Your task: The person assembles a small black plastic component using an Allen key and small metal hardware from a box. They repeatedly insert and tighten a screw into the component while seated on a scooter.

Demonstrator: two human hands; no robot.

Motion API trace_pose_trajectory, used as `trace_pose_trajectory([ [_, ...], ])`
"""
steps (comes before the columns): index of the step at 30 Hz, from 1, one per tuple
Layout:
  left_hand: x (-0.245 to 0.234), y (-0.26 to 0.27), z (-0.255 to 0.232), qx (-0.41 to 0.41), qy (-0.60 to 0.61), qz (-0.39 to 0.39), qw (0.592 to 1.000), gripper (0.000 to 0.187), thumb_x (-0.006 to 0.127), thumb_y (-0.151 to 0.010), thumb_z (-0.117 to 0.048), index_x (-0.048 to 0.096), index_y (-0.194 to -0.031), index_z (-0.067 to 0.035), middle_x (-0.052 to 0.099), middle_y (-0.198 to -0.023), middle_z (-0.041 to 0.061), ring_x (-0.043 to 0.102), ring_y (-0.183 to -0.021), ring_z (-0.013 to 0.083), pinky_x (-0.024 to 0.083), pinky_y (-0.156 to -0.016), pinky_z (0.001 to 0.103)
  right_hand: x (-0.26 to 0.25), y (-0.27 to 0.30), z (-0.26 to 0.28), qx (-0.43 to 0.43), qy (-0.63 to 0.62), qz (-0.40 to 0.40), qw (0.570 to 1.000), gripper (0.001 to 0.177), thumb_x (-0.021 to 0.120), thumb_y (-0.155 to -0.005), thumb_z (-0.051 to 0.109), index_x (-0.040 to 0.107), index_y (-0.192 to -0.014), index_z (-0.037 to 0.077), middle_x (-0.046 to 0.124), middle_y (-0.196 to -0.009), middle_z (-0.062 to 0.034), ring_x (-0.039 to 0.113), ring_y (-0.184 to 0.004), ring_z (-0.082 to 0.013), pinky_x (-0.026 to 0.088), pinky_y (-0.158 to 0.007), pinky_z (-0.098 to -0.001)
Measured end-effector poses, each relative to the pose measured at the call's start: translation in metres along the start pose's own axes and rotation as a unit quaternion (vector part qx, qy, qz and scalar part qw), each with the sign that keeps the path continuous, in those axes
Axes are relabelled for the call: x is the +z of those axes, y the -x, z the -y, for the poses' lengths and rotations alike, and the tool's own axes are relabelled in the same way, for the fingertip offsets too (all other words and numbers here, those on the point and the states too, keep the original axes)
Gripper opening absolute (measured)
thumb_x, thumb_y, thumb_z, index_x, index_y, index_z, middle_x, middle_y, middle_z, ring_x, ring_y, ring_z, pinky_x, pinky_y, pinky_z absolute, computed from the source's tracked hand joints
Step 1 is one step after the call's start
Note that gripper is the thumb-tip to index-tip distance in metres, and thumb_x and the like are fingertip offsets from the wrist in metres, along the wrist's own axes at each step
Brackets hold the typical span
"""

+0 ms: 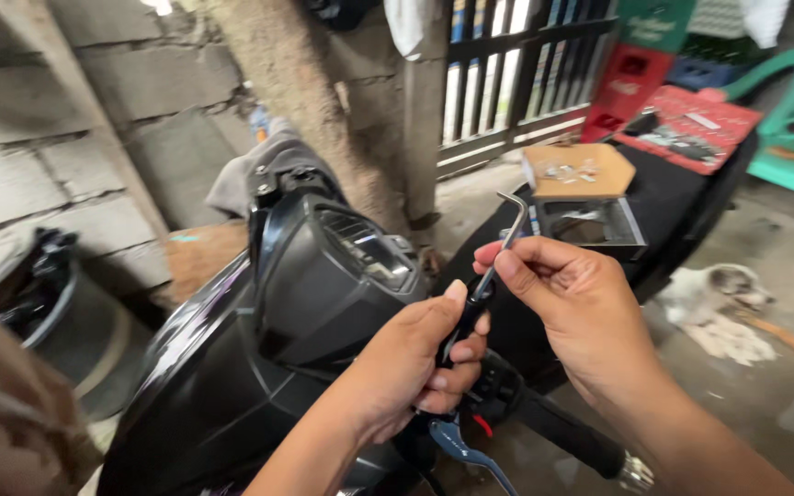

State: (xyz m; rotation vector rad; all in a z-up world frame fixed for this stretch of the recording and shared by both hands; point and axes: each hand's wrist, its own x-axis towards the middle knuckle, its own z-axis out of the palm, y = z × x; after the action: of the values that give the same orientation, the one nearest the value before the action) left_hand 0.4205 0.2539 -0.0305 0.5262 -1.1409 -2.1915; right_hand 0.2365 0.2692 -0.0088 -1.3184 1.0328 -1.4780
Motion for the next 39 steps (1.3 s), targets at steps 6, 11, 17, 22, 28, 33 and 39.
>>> trace_pose_trajectory([
  [6,0.017,-0.02,0.011,-0.036,0.025,0.043,0.998,0.039,0.041,-0.109,-0.045,0.054,-0.098,-0.009,0.045,-0.071,-0.004,0.033,-0.049,0.0038,0.024,-0.038,0.018,-0.022,0.011,0.004,-0.038,0.073,-0.074,0.994,0.019,0.071,-0.095,0.017,0.073,-0.092,-0.002,0.073,-0.084,-0.0025,0.065,-0.077,-0.0068,0.053,-0.073,-0.023],
  [11,0.032,-0.034,0.019,-0.061,0.038,0.075,0.995,0.039,0.041,-0.109,-0.044,0.054,-0.099,-0.008,0.046,-0.073,-0.002,0.034,-0.05,0.004,0.025,-0.038,0.018,-0.043,0.023,0.015,-0.029,0.072,-0.111,0.991,0.021,0.075,-0.094,0.012,0.064,-0.094,-0.005,0.074,-0.084,-0.0039,0.066,-0.077,-0.009,0.052,-0.073,-0.0252],
  [17,0.037,-0.046,0.016,-0.081,0.031,0.093,0.992,0.038,0.04,-0.108,-0.043,0.053,-0.099,-0.008,0.046,-0.073,-0.002,0.035,-0.049,0.0049,0.026,-0.037,0.019,-0.052,0.038,0.035,0.008,0.109,-0.106,0.988,0.031,0.064,-0.098,0.018,0.075,-0.124,0.004,0.077,-0.092,-0.0019,0.061,-0.08,-0.0059,0.051,-0.081,-0.025],
  [22,0.016,-0.051,0.014,-0.079,-0.015,0.125,0.989,0.04,0.039,-0.109,-0.043,0.054,-0.098,-0.007,0.046,-0.072,-0.002,0.035,-0.048,0.0052,0.026,-0.036,0.02,-0.037,0.034,0.013,-0.015,0.126,-0.157,0.979,0.028,0.065,-0.099,0.022,0.077,-0.11,-0.001,0.078,-0.096,-0.0031,0.062,-0.082,-0.0061,0.049,-0.079,-0.0243],
  [28,-0.02,-0.053,-0.002,-0.092,-0.04,0.117,0.988,0.039,0.039,-0.108,-0.042,0.054,-0.099,-0.007,0.046,-0.071,0.0,0.036,-0.047,0.0068,0.026,-0.036,0.021,-0.005,0.011,-0.017,-0.041,0.122,-0.23,0.965,0.024,0.071,-0.094,0.023,0.078,-0.1,0.001,0.076,-0.09,-0.0004,0.066,-0.081,-0.0048,0.054,-0.077,-0.0222],
  [33,-0.051,-0.05,-0.02,-0.06,-0.049,0.115,0.99,0.039,0.039,-0.107,-0.041,0.053,-0.1,-0.006,0.046,-0.071,0.0,0.037,-0.048,0.0069,0.027,-0.036,0.021,0.018,-0.016,-0.029,-0.061,0.135,-0.217,0.965,0.023,0.073,-0.095,0.023,0.078,-0.098,0.0,0.072,-0.084,0.0008,0.062,-0.077,-0.0045,0.051,-0.072,-0.022],
  [39,-0.075,-0.04,-0.025,-0.018,-0.033,0.07,0.997,0.039,0.04,-0.107,-0.043,0.053,-0.1,-0.007,0.045,-0.07,0.0,0.036,-0.047,0.0068,0.027,-0.036,0.021,0.05,-0.043,-0.036,-0.034,0.098,-0.184,0.978,0.022,0.073,-0.094,0.02,0.075,-0.093,-0.001,0.072,-0.078,-0.0004,0.062,-0.069,-0.0078,0.05,-0.063,-0.0242],
])
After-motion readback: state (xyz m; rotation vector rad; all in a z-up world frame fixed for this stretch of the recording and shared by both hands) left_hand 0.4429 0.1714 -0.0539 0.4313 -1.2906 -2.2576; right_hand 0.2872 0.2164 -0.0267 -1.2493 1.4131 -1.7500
